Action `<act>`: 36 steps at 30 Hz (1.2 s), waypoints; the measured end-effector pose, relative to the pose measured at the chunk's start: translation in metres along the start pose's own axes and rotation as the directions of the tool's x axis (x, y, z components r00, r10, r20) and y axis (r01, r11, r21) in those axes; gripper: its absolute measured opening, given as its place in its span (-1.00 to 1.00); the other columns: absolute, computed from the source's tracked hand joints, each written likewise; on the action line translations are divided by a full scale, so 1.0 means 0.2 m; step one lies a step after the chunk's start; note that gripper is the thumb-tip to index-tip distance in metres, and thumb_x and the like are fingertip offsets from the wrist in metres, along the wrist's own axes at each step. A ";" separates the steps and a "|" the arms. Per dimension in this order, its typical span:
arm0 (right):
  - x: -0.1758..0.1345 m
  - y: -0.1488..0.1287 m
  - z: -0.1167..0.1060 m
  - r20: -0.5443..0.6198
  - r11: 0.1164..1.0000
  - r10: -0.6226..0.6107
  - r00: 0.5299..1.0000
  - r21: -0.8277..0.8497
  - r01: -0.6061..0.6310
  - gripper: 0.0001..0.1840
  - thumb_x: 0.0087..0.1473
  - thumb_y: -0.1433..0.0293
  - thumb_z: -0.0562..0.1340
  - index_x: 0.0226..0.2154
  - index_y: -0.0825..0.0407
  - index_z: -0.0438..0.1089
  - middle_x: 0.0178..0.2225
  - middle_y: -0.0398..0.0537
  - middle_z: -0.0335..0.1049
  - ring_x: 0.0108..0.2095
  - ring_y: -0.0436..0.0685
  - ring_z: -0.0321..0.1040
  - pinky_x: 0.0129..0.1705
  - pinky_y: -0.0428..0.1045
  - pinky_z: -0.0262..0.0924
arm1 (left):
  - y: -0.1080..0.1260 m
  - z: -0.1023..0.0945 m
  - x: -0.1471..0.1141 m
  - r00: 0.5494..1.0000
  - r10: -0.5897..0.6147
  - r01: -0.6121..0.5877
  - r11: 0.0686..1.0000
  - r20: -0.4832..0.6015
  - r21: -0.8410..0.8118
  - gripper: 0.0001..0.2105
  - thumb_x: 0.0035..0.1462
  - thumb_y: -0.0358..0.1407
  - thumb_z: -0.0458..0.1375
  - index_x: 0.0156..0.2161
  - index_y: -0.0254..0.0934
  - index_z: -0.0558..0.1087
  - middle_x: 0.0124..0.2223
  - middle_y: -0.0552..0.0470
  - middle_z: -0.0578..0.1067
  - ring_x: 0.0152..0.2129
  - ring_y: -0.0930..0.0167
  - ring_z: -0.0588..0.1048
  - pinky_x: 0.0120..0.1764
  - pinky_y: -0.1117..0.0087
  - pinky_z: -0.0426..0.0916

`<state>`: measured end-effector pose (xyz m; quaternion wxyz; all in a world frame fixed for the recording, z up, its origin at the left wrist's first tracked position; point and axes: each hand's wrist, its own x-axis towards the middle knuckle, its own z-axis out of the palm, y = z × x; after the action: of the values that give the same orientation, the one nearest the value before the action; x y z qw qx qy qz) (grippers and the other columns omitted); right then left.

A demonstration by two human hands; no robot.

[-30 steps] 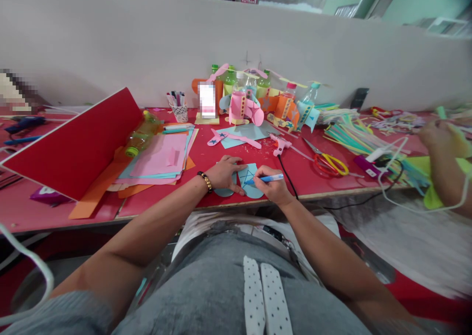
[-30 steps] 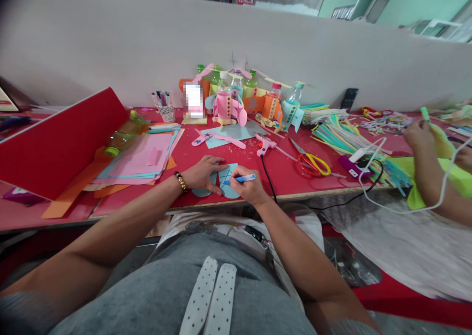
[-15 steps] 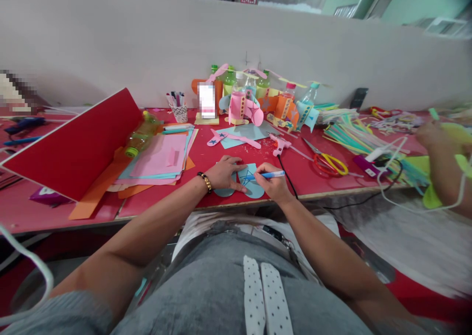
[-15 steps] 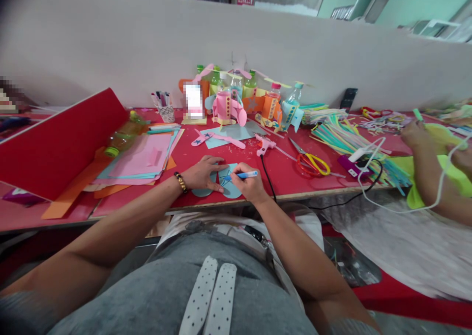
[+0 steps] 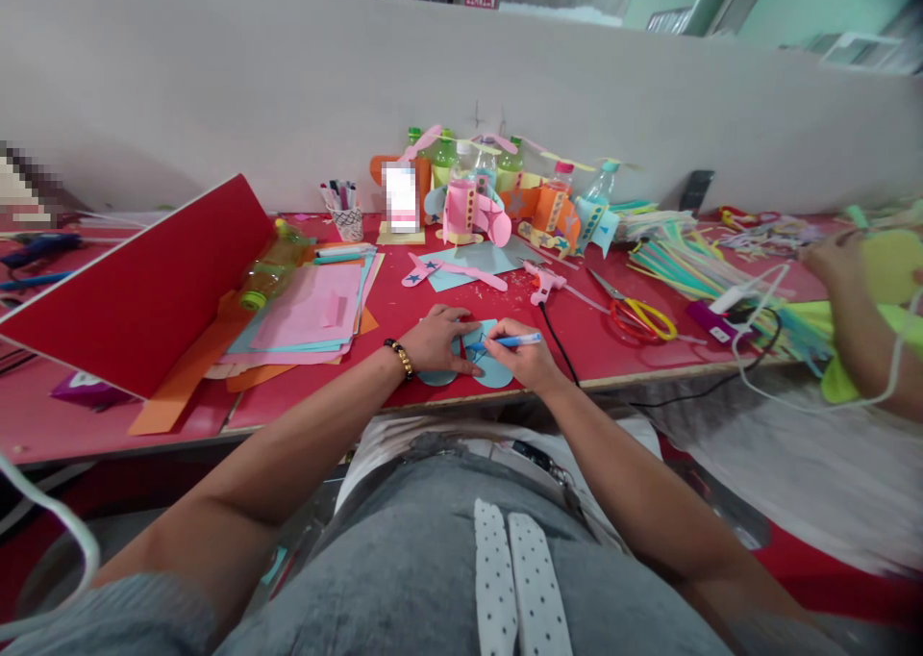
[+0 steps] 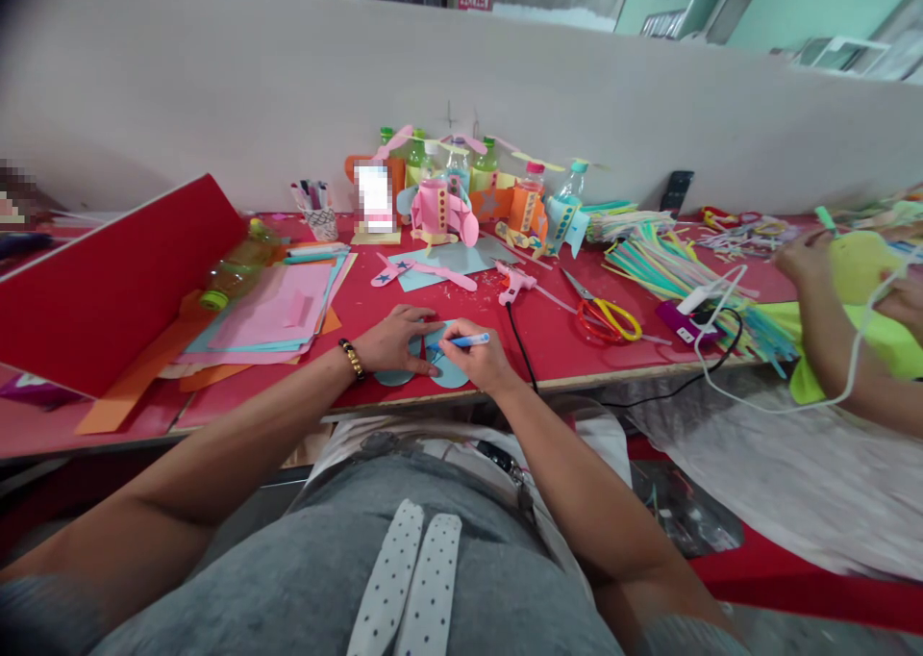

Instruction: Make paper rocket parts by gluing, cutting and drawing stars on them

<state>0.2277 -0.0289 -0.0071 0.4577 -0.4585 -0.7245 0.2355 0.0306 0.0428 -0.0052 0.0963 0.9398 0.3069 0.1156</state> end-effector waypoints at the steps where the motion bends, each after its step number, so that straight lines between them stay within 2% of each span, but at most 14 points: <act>1: 0.00 0.00 0.00 -0.001 1.000 0.001 1.000 0.000 -0.001 -0.86 0.05 0.32 0.22 -0.47 0.03 0.35 -0.53 -0.17 0.31 -0.52 -0.01 0.21 -0.44 -0.09 0.11 | 0.00 0.00 0.00 1.000 -0.001 0.001 1.000 0.002 -0.001 -0.15 -0.16 0.24 0.24 0.19 -0.23 0.35 0.20 -0.21 0.30 0.14 0.08 0.22 0.16 0.11 0.11; 20: -0.04 0.00 -0.05 -0.149 0.999 0.025 0.988 -0.030 -0.030 -0.82 0.00 0.43 0.21 -0.58 0.01 0.25 -0.63 -0.22 0.21 -0.56 -0.01 0.15 -0.49 -0.07 0.04 | -0.01 0.00 0.00 0.998 -0.046 0.047 0.999 0.031 -0.020 -0.11 -0.20 0.27 0.23 0.20 -0.19 0.34 0.24 -0.17 0.25 0.16 0.06 0.17 0.18 0.10 0.10; 30: -0.07 0.00 -0.10 -0.154 0.998 0.039 0.987 -0.044 -0.046 -0.83 -0.03 0.47 0.19 -0.60 0.02 0.26 -0.65 -0.22 0.21 -0.59 -0.01 0.14 -0.51 -0.07 0.04 | 0.00 -0.01 0.00 0.998 -0.047 0.048 0.999 0.041 -0.019 -0.10 -0.18 0.27 0.22 0.21 -0.23 0.33 0.24 -0.18 0.25 0.16 0.05 0.16 0.18 0.10 0.10; 36: -0.08 -0.01 -0.15 -0.149 0.996 0.038 0.988 -0.072 -0.049 -0.84 -0.04 0.47 0.19 -0.59 0.02 0.27 -0.64 -0.23 0.21 -0.59 -0.02 0.12 -0.51 -0.08 0.02 | 0.00 0.00 0.00 0.998 -0.054 0.055 0.998 0.041 -0.022 -0.11 -0.18 0.28 0.21 0.22 -0.17 0.32 0.26 -0.14 0.24 0.16 0.06 0.16 0.18 0.12 0.10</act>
<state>0.2558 -0.0468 0.0005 0.4871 -0.5074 -0.6868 0.1831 0.0304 0.0436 -0.0057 0.1166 0.9320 0.3289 0.0976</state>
